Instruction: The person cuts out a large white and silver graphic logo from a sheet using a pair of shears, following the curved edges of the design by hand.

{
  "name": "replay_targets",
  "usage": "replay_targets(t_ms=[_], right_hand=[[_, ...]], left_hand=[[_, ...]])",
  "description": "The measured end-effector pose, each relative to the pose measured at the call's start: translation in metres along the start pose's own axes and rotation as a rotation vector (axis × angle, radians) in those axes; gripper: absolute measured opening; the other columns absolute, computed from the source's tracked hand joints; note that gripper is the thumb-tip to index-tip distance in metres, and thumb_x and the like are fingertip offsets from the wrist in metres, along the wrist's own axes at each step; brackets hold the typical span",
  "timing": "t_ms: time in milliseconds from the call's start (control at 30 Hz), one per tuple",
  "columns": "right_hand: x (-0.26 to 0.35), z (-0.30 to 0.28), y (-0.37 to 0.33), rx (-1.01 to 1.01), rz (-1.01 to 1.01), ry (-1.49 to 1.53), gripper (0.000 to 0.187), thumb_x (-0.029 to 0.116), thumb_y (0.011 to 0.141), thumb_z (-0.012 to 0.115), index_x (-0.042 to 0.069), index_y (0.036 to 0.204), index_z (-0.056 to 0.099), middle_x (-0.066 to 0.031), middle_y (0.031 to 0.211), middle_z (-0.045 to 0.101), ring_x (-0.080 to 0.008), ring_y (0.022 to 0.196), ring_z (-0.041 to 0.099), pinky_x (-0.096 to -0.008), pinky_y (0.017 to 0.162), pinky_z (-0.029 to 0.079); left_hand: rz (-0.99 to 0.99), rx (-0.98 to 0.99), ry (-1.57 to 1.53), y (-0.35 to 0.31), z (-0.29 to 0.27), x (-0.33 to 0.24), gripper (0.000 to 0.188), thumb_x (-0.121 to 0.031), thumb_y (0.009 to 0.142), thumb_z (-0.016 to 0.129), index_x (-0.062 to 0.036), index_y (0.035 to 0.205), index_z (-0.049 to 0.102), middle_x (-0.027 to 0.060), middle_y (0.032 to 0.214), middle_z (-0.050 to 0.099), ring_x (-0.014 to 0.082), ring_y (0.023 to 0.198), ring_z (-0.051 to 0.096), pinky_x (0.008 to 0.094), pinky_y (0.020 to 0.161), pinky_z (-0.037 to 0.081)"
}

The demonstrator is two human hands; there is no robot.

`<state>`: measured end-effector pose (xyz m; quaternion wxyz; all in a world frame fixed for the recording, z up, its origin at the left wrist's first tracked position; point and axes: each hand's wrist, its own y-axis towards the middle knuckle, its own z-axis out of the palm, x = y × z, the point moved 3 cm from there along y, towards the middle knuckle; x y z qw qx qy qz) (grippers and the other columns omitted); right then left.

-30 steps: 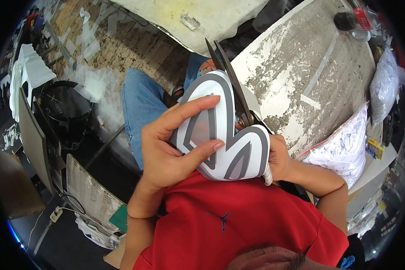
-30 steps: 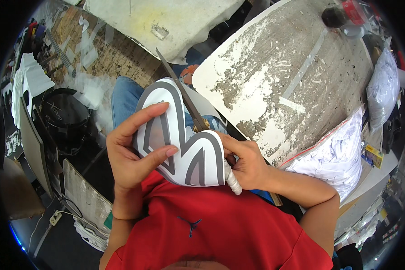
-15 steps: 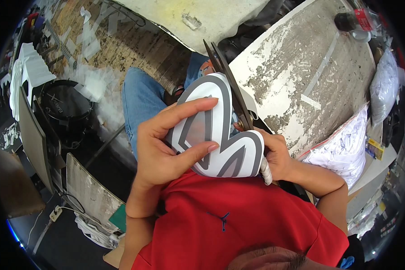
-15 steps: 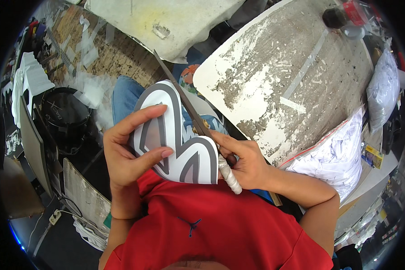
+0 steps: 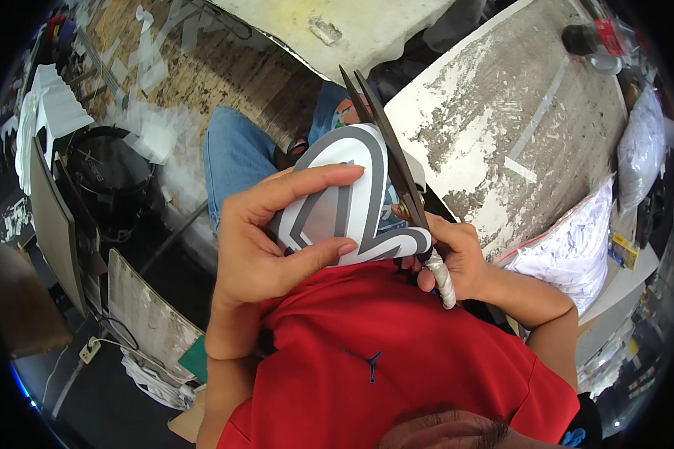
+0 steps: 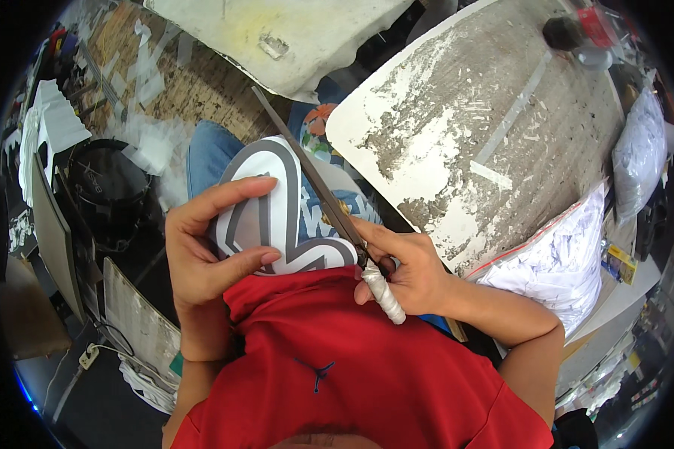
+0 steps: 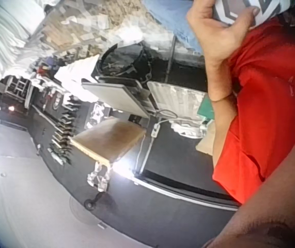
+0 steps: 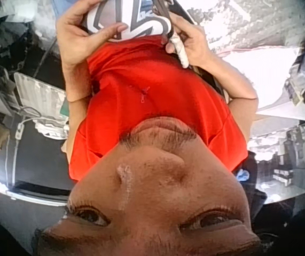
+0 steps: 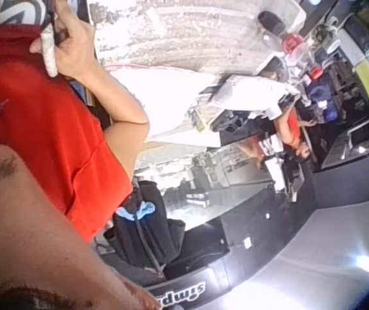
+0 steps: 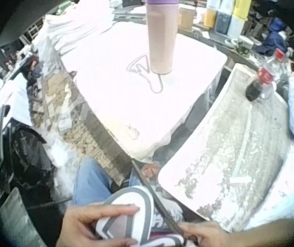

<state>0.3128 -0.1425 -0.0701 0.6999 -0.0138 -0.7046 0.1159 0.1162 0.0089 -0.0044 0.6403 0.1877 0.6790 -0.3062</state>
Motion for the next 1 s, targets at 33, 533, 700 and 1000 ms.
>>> replay_targets(t_ms=[33, 533, 700, 1000], right_hand=[[-0.0005, 0.0002, 0.0003, 0.003, 0.0, 0.001, 0.084, 0.019, 0.074, 0.086, -0.001, 0.145, 0.044, -0.0034, 0.059, 0.049, -0.008, 0.054, 0.047, -0.0244, 0.052, 0.04], [-0.0072, 0.0011, -0.0015, -0.053, -0.034, -0.006, 0.081, 0.026, 0.076, 0.086, -0.004, 0.14, 0.048, -0.0048, 0.06, 0.046, -0.0097, 0.052, 0.041, -0.0262, 0.049, 0.035], [-0.0062, 0.0039, -0.0007, -0.048, -0.036, 0.096, 0.082, 0.032, 0.078, 0.085, -0.005, 0.141, 0.047, -0.0025, 0.058, 0.048, -0.0088, 0.052, 0.048, -0.0248, 0.051, 0.042], [-0.0041, 0.0007, 0.0001, 0.022, -0.049, 0.036, 0.087, 0.036, 0.08, 0.083, -0.004, 0.145, 0.042, -0.0069, 0.063, 0.061, -0.0122, 0.06, 0.063, -0.0263, 0.053, 0.046]], left_hand=[[0.018, 0.009, 0.024, -0.0004, -0.0001, 0.0, 0.061, 0.004, 0.059, 0.081, 0.0065, 0.118, 0.066, 0.0159, 0.116, 0.069, 0.0209, 0.113, 0.062, 0.0314, 0.101, 0.044], [-0.004, -0.014, -0.014, 0.0, 0.0034, 0.0013, 0.061, 0.004, 0.059, 0.081, 0.0066, 0.118, 0.066, 0.016, 0.117, 0.068, 0.0209, 0.113, 0.062, 0.0314, 0.102, 0.044], [-0.022, -0.015, 0.006, -0.0004, 0.0019, -0.0022, 0.059, 0.003, 0.058, 0.081, 0.0064, 0.116, 0.067, 0.0153, 0.114, 0.069, 0.0199, 0.109, 0.063, 0.0296, 0.099, 0.044], [-0.056, -0.003, 0.003, -0.0019, -0.0021, -0.0029, 0.057, 0.002, 0.058, 0.079, 0.0057, 0.113, 0.069, 0.0139, 0.107, 0.069, 0.0188, 0.103, 0.064, 0.0272, 0.095, 0.045]])
